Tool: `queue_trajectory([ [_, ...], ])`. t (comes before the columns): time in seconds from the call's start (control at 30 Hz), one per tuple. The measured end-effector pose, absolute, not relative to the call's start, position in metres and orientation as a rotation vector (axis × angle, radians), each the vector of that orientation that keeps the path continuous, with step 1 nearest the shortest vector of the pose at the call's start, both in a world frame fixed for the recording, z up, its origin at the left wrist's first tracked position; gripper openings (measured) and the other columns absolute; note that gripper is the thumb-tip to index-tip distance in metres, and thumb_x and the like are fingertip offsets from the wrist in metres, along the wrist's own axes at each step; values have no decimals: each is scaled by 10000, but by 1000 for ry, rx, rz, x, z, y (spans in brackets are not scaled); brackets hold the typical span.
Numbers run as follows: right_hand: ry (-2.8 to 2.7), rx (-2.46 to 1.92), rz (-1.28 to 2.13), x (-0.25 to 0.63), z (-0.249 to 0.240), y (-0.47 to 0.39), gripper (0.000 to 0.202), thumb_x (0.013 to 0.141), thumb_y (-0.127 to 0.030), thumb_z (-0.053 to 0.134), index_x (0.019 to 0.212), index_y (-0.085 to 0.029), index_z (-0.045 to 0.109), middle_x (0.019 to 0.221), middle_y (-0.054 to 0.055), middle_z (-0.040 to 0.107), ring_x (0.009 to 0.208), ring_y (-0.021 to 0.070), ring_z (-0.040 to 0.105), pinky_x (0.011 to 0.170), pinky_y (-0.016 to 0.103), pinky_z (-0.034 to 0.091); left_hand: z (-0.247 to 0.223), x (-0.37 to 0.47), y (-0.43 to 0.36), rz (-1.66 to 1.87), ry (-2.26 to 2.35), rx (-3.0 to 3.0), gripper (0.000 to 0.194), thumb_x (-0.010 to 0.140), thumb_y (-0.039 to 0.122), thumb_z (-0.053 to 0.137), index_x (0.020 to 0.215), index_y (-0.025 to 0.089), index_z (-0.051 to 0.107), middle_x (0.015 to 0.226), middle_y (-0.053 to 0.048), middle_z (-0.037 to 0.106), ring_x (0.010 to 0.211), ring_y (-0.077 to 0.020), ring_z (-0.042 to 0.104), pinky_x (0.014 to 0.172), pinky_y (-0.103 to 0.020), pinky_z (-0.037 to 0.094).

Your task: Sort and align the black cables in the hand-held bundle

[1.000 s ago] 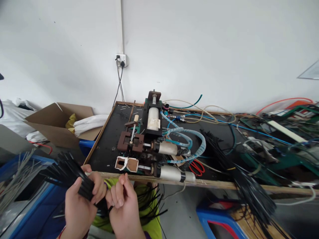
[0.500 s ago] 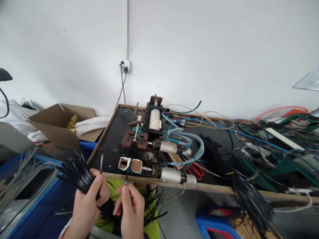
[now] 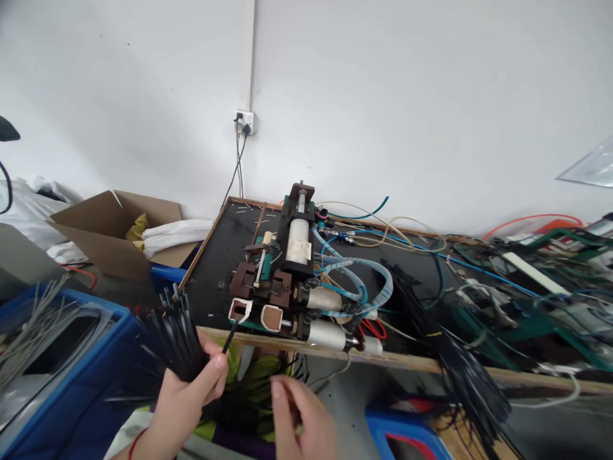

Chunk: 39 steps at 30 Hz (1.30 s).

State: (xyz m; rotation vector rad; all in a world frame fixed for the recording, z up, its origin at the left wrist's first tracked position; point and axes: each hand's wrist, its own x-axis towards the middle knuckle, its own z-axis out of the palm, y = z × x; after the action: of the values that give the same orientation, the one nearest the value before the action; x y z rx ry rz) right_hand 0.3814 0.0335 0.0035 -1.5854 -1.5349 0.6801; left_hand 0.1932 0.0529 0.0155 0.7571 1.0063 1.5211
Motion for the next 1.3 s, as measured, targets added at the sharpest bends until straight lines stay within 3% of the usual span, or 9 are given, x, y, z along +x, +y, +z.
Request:
queue_trajectory([
  [0.1, -1374, -1201, 910, 325, 44, 49, 284, 918, -485, 676, 1009, -250, 806, 910, 76, 744, 724, 220, 695, 631, 288, 566, 14, 195, 49, 1452, 1020, 882, 342, 848, 480, 790, 792, 179, 636, 578, 20, 586, 509, -121, 539, 514, -233, 477],
  [0.23, -1192, -1034, 1102, 298, 57, 54, 274, 950, -430, 660, 855, -215, 802, 952, 77, 689, 612, 154, 632, 505, 251, 512, 12, 192, 51, 1471, 1072, 925, 329, 907, 492, 715, 804, 185, 657, 582, -4, 638, 486, -145, 568, 493, -251, 491],
  [0.33, -1103, -1057, 1018, 303, 48, 52, 280, 981, -417, 619, 860, -214, 769, 754, 44, 716, 597, 165, 647, 591, 260, 536, 11, 187, 55, 1652, 1202, 959, 327, 951, 467, 664, 778, 189, 669, 635, -33, 685, 595, -176, 651, 638, -290, 560],
  [0.47, -1432, -1177, 884, 306, 40, 51, 309, 1001, -368, 571, 801, -213, 749, 505, -17, 586, 438, 132, 526, 506, 249, 413, 9, 184, 56, 1644, 1219, 890, 276, 892, 463, 734, 927, 189, 730, 462, 68, 489, 368, -101, 418, 393, -207, 384],
  [0.63, -1614, -1198, 909, 308, 29, 50, 318, 994, -381, 562, 803, -212, 752, 584, 30, 675, 524, 170, 624, 550, 265, 429, 5, 186, 55, 1622, 1296, 791, 277, 716, 406, 883, 804, 178, 754, 590, 3, 612, 414, -107, 455, 363, -220, 364],
  [0.73, -1497, -1133, 1181, 312, 13, 46, 376, 982, -456, 588, 737, -208, 725, 539, 28, 670, 496, 171, 627, 522, 258, 428, 8, 184, 60, 1686, 1235, 679, 265, 768, 392, 856, 888, 187, 740, 514, 61, 501, 398, -78, 378, 363, -189, 303],
  [0.87, -942, -849, 1511, 305, -3, 48, 444, 986, -531, 587, 676, -215, 620, 439, -16, 562, 408, 126, 444, 460, 245, 334, 20, 180, 68, 1772, 1057, 605, 308, 923, 396, 722, 1166, 216, 662, 509, 116, 370, 401, -62, 299, 401, -168, 272],
  [1.03, -425, -589, 1692, 284, -1, 65, 345, 925, -465, 713, 718, -210, 605, 407, -83, 444, 399, 91, 235, 481, 244, 273, 30, 176, 71, 1836, 833, 550, 326, 976, 518, 553, 1087, 221, 626, 487, 94, 414, 349, -87, 330, 402, -215, 285],
  [1.3, -280, -519, 1807, 275, 1, 76, 365, 862, -437, 783, 674, -213, 565, 408, -113, 363, 394, 75, 142, 461, 230, 255, 29, 176, 70, 1778, 743, 533, 295, 940, 548, 552, 1031, 269, 588, 486, 74, 473, 317, -117, 369, 362, -216, 292],
])
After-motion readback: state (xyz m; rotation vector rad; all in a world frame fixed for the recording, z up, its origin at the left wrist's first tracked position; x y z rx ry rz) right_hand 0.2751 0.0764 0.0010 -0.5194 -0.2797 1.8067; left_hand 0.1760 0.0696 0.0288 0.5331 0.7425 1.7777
